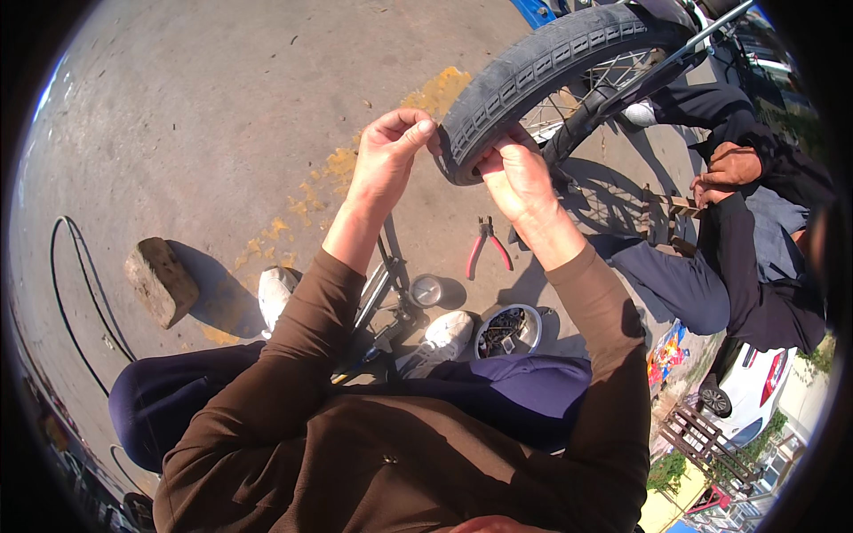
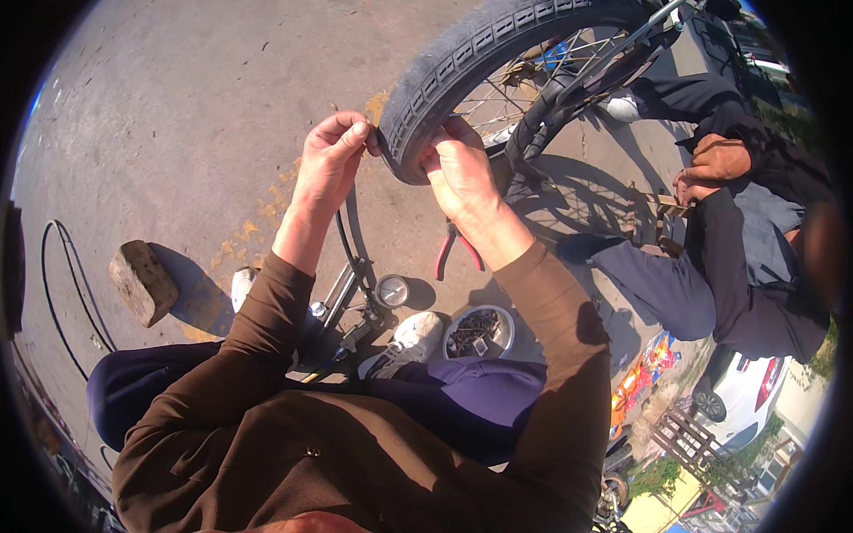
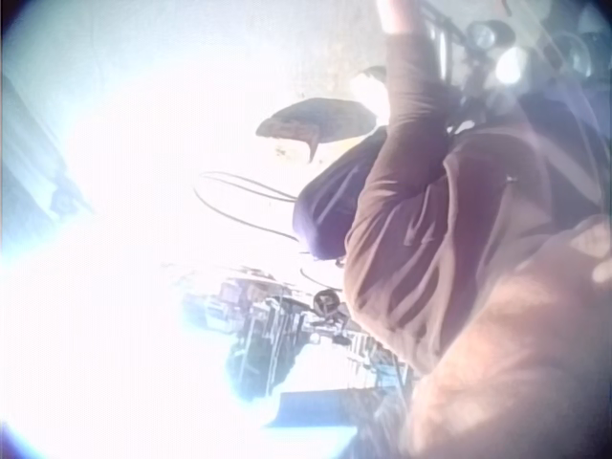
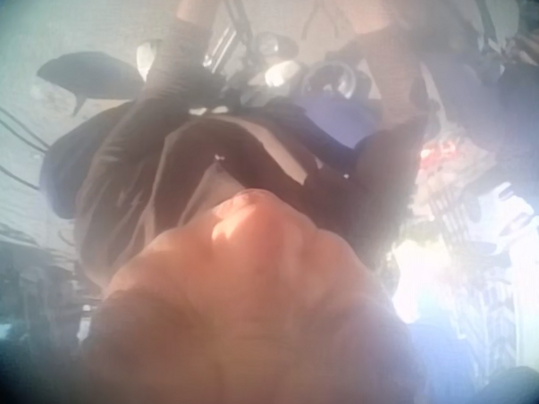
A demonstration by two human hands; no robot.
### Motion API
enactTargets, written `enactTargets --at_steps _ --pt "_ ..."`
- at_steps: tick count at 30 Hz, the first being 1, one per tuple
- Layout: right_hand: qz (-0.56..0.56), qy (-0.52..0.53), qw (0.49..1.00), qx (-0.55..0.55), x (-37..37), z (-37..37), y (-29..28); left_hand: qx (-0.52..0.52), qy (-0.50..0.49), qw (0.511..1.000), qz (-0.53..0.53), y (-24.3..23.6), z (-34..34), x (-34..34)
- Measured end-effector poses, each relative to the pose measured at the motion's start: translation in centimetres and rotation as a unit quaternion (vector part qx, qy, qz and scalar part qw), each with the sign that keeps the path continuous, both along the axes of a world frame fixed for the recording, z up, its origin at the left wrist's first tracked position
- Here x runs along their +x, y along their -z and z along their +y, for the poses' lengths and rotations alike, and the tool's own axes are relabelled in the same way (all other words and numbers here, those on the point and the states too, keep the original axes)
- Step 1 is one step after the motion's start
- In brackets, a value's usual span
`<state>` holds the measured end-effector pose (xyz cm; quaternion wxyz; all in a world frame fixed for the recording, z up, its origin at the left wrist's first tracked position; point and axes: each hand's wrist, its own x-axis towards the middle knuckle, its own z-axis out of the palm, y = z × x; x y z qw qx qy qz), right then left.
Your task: The person removes the inner tube from a bicycle tire, inserts it back into the tire, and inflates it using a hand pump. They then place the wheel back onto the bicycle frame.
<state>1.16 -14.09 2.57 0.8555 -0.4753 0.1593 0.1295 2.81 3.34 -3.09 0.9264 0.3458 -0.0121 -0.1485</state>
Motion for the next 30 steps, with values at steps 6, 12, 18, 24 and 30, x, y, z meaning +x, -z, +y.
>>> enactTargets --at_steps 6,12,18,24,30 --pt "0.014 0.013 1.0 -0.003 0.1 0.2 0.1 -0.086 0.03 0.996 0.006 1.3 0.3 0.3" --pt "0.018 0.027 0.999 -0.001 0.2 0.4 0.0 -0.119 0.025 0.992 0.022 1.7 0.1 0.3" --pt "0.026 0.034 0.999 0.001 0.4 0.6 0.0 -0.115 0.027 0.993 0.027 1.8 0.2 0.6" --pt "0.026 0.04 0.999 0.015 0.5 0.8 -0.1 -0.138 -0.006 0.988 0.065 1.9 0.9 0.9" --pt "0.031 0.051 0.998 0.02 0.9 0.4 1.0 -0.162 0.002 0.982 0.096 -2.1 3.3 2.3"
